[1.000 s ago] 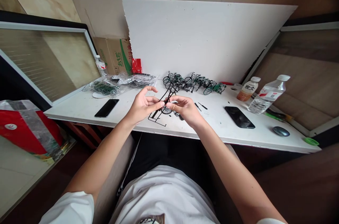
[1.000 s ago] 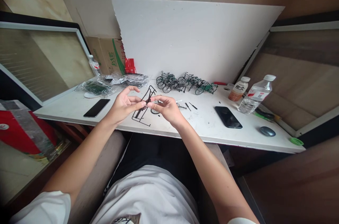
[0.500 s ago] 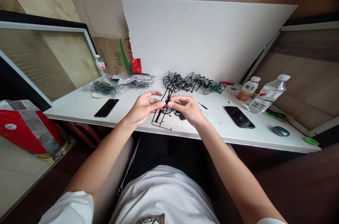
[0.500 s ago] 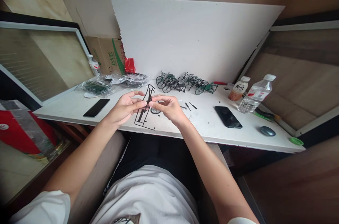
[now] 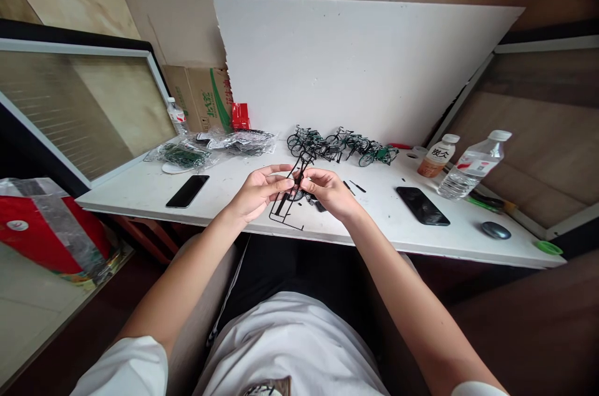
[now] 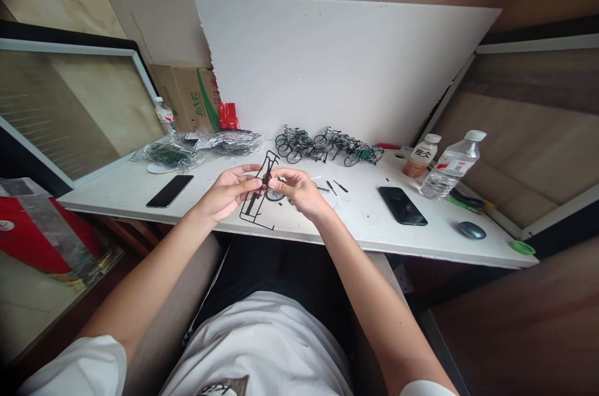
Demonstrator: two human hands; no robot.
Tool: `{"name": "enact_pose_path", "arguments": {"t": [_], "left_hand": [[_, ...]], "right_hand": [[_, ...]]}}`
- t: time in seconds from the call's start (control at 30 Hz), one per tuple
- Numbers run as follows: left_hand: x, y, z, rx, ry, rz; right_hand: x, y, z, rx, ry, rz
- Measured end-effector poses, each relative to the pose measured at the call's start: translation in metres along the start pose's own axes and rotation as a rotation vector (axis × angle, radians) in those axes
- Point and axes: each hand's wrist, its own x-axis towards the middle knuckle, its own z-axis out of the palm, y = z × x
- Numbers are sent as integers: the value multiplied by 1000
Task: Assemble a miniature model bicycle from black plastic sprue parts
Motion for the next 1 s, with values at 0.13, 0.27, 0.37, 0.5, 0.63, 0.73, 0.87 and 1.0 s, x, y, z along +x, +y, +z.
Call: {"name": "enact_pose_path", "arguments": {"t": [0.13,0.27,0.37,0.5,0.63,0.73,0.87,1.0], "left_hand": [[3,-3,-6,14,-60,-29],[6,-6,-12,15,-101,-57],[8,-9,-14,-4,-118,-72],[10,-14,-13,-36,-120,-74],[10,-16,-11,-51,-103,-72],[10,-17,-10,-59,-99,-77],[9,-18,-8,-99,-118,-91],[9,-19,-7,-131,-143,-122]], "right_hand": [[1,2,1,17,-9,11],[1,3,4,-9,32,-5],[1,6,5,-56,74,-41],[3,13,5,-138,137,-75],[5,19,4,-246,201,-99],[5,19,4,-344,228,-136],[4,14,6,-442,249,-210],[2,10,10,-376,210,-165]]}}
